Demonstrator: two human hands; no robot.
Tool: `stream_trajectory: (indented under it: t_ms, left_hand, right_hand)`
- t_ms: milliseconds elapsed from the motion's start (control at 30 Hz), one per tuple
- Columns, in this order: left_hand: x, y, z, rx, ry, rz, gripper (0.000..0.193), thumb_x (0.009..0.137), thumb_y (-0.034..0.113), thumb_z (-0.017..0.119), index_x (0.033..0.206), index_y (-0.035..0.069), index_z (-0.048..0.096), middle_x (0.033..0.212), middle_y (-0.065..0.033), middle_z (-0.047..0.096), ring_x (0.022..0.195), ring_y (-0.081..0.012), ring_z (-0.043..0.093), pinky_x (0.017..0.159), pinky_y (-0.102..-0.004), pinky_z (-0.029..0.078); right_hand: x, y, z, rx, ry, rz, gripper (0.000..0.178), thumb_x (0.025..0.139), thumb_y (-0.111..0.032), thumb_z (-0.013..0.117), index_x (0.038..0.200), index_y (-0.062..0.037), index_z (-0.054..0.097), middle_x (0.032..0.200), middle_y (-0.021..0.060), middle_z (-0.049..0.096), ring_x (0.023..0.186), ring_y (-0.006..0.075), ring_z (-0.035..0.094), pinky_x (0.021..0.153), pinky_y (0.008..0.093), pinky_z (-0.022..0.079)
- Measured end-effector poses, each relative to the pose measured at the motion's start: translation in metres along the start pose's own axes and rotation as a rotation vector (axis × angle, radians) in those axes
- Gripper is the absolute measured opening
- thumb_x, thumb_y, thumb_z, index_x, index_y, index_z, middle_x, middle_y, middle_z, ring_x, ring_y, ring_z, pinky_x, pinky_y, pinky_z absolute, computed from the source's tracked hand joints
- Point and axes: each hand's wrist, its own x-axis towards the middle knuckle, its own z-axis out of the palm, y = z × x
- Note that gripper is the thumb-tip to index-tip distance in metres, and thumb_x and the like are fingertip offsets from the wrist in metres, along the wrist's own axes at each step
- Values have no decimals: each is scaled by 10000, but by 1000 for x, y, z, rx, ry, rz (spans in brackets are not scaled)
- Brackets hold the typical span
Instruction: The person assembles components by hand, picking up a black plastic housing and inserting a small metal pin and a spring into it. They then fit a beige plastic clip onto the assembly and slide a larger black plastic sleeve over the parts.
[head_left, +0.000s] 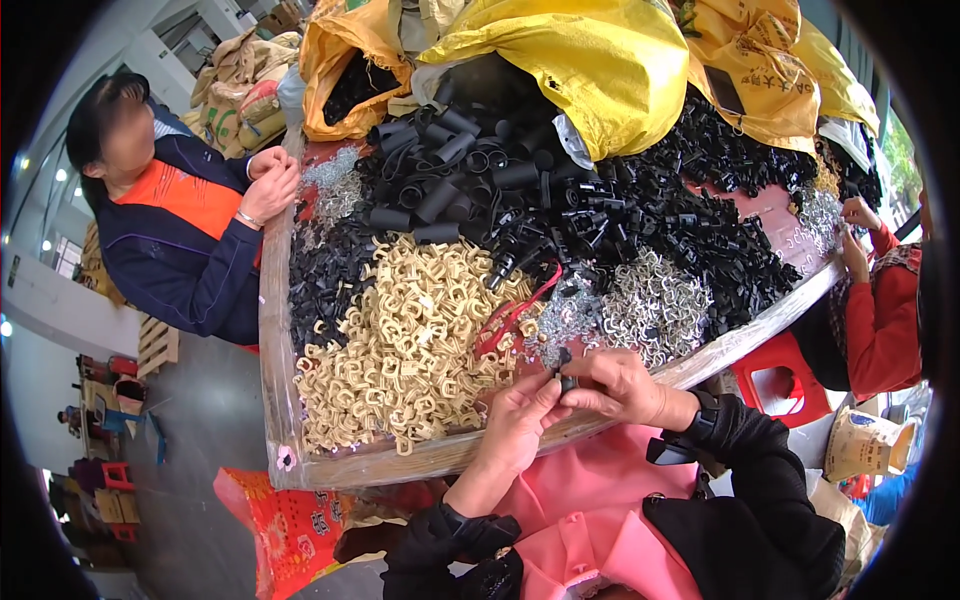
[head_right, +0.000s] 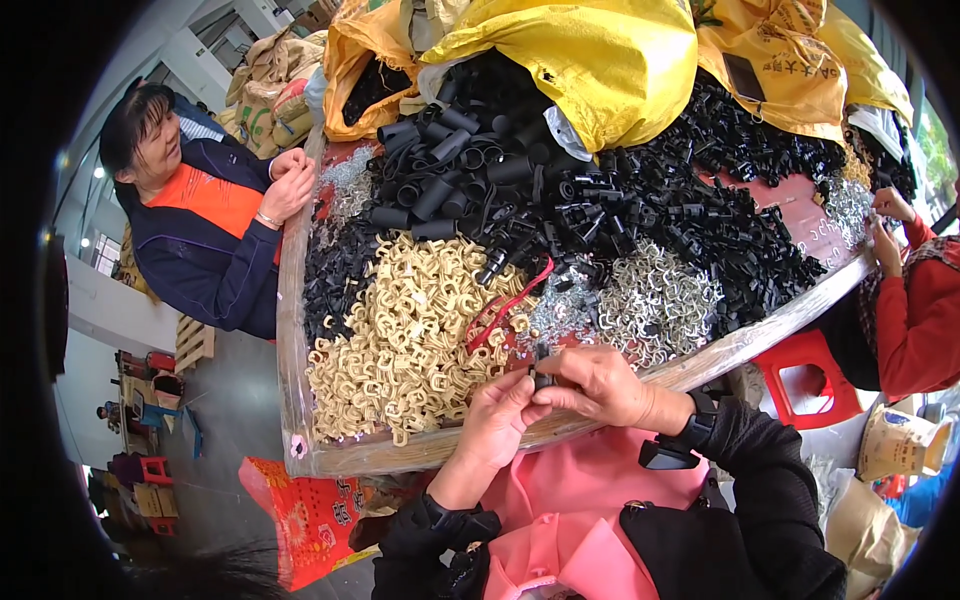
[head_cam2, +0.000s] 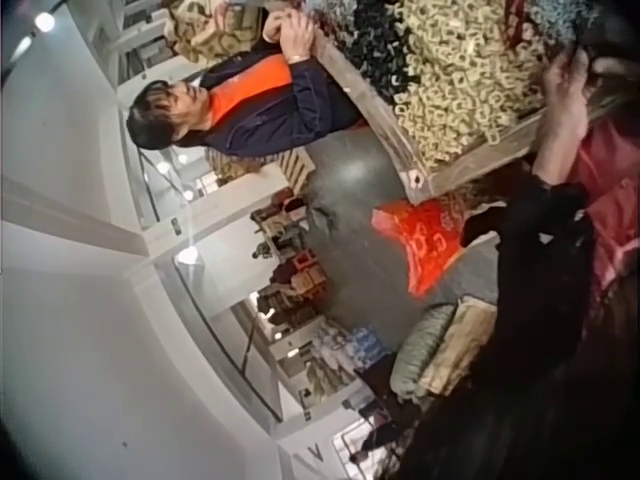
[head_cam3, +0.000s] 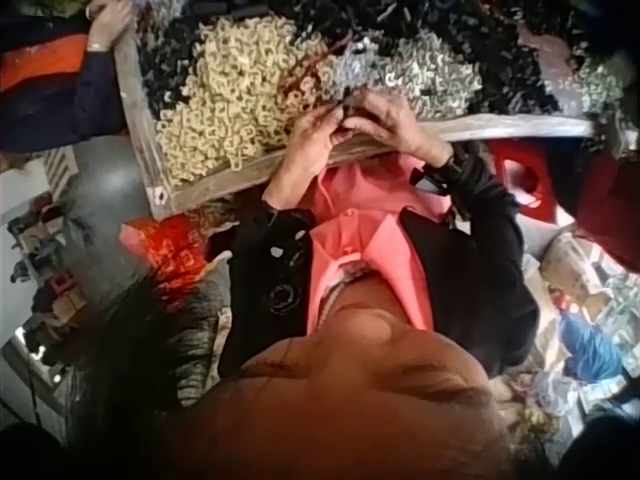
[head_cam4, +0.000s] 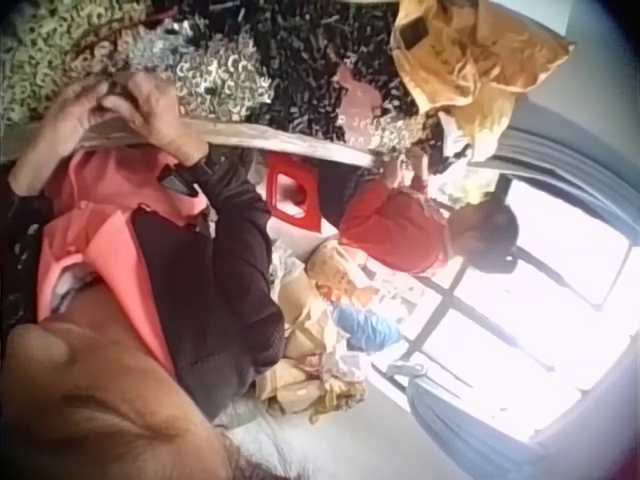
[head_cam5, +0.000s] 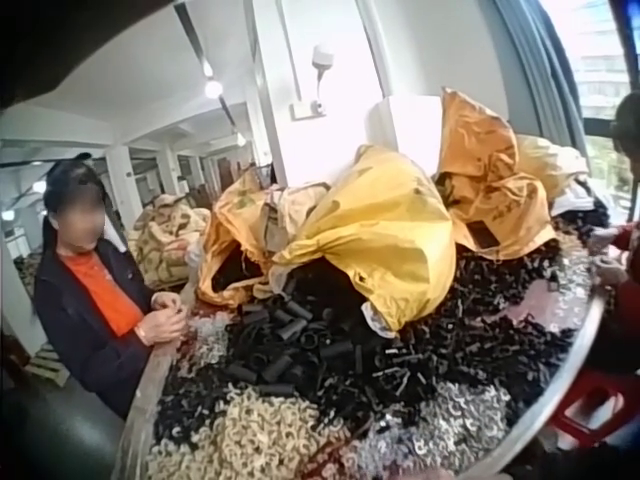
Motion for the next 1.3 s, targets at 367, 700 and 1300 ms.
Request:
stream_trajectory:
  t_ms: [367, 700, 1300]
  left_hand:
    - [-3, 12, -15, 219, -125, 79, 232, 844, 154, 489, 996, -18, 522, 830, -50, 561, 702, -105, 554, 617, -224, 477]
    - [5, 23, -19, 343, -23, 143, 249, 830, 141, 511, 1014, -27, 499, 869, -94, 585, 687, -127, 572, 603, -212, 472]
    - [18, 46, 1, 63, -8, 152, 261, 808, 91, 544, 1048, -2, 501, 787, -24, 543, 635, -71, 495, 525, -182, 396]
  right_hand:
    - [30, 6, -18, -260, -41, -207, 211, 649, -164, 669, 799, -72, 552, 594, 50, 469, 509, 210, 477, 465, 309, 382]
    - [165, 156, -34, -1159, 18, 31, 231, 663, -205, 609, 842, -92, 515, 836, 64, 487, 829, 214, 478, 713, 304, 363]
    - [25, 22, -23, 1140, 217, 927, 374, 663, -358, 690, 843, -59, 555, 824, 45, 531, 767, 148, 518, 652, 293, 425]
